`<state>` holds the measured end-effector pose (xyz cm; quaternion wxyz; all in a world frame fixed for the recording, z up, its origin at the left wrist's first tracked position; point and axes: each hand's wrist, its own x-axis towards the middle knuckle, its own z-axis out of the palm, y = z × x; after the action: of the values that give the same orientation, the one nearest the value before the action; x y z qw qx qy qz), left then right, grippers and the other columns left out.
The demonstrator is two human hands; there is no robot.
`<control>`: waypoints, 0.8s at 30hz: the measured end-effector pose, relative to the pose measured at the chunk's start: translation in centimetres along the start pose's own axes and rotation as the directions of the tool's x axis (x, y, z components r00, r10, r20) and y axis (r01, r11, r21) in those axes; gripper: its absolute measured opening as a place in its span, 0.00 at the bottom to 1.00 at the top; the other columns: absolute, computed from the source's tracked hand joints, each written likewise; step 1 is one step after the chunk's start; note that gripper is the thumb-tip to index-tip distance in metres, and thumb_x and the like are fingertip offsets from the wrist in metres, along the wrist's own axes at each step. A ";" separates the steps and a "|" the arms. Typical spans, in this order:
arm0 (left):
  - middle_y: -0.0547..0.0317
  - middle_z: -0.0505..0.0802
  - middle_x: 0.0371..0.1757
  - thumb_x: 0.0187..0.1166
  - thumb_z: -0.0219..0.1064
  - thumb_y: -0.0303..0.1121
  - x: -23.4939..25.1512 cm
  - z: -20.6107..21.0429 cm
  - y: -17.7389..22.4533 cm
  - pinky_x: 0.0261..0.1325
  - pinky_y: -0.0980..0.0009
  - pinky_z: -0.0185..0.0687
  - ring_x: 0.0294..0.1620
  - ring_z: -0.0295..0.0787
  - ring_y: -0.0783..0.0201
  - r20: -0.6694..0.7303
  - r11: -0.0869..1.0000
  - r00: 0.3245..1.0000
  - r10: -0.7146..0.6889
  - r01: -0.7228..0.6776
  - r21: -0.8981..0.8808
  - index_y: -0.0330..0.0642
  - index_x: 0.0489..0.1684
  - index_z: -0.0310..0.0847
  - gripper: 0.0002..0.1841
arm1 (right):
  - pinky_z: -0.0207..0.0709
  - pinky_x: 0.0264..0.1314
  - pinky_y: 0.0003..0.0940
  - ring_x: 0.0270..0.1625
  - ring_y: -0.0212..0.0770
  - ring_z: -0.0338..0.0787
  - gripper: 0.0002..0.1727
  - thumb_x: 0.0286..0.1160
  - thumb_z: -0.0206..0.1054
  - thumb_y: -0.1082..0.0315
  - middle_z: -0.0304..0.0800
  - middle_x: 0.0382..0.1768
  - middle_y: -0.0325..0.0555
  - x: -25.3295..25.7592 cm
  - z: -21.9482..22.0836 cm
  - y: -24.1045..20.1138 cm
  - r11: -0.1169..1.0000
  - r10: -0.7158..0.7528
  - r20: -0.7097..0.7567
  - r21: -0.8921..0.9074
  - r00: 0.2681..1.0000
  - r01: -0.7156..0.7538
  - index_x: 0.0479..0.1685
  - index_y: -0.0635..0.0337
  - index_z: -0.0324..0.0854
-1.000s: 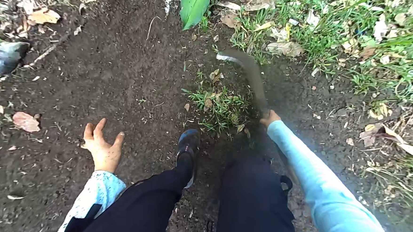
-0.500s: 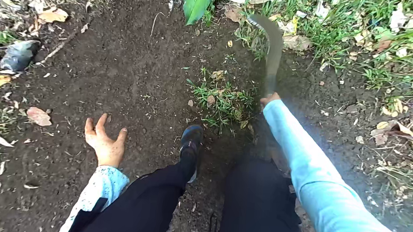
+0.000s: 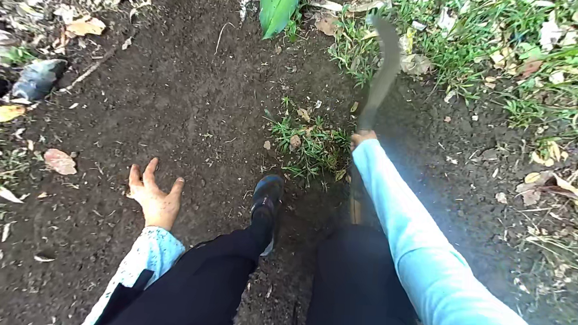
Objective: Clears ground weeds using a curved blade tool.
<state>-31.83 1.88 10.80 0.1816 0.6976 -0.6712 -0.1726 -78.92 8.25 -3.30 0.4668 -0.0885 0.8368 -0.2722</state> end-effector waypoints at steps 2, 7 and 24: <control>0.25 0.49 0.93 0.73 0.74 0.30 0.1 -0.4 -0.1 0.89 0.31 0.36 0.93 0.40 0.25 -0.018 1.000 1.000 -0.005 0.005 0.001 0.38 0.86 0.65 0.37 | 0.78 0.73 0.61 0.68 0.63 0.86 0.36 0.72 0.75 0.70 0.82 0.69 0.72 1.3 2.5 3.7 0.926 -0.046 0.088 -0.369 0.995 0.075 0.80 0.74 0.67; 0.26 0.48 0.93 0.71 0.73 0.31 -0.3 -1.0 -1.0 0.89 0.33 0.39 0.93 0.41 0.26 -0.062 1.000 0.998 -0.005 0.007 0.023 0.38 0.86 0.65 0.38 | 0.66 0.84 0.65 0.81 0.70 0.76 0.45 0.77 0.73 0.64 0.75 0.77 0.75 -5.0 -4.9 10.7 0.646 0.102 0.282 -0.748 0.954 0.152 0.92 0.67 0.52; 0.27 0.47 0.93 0.71 0.75 0.30 -1.3 -0.8 -2.8 0.89 0.33 0.40 0.93 0.40 0.27 -0.074 0.998 0.997 -0.038 0.041 0.039 0.40 0.87 0.64 0.39 | 0.81 0.67 0.65 0.64 0.70 0.88 0.40 0.76 0.75 0.68 0.83 0.66 0.76 -0.7 -3.8 9.8 0.914 -0.048 0.059 -0.401 0.997 0.068 0.85 0.69 0.61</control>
<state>-29.07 3.33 10.17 0.1884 0.7201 -0.6535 -0.1371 -80.64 18.11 -6.49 0.4502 -0.2139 0.8605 -0.1058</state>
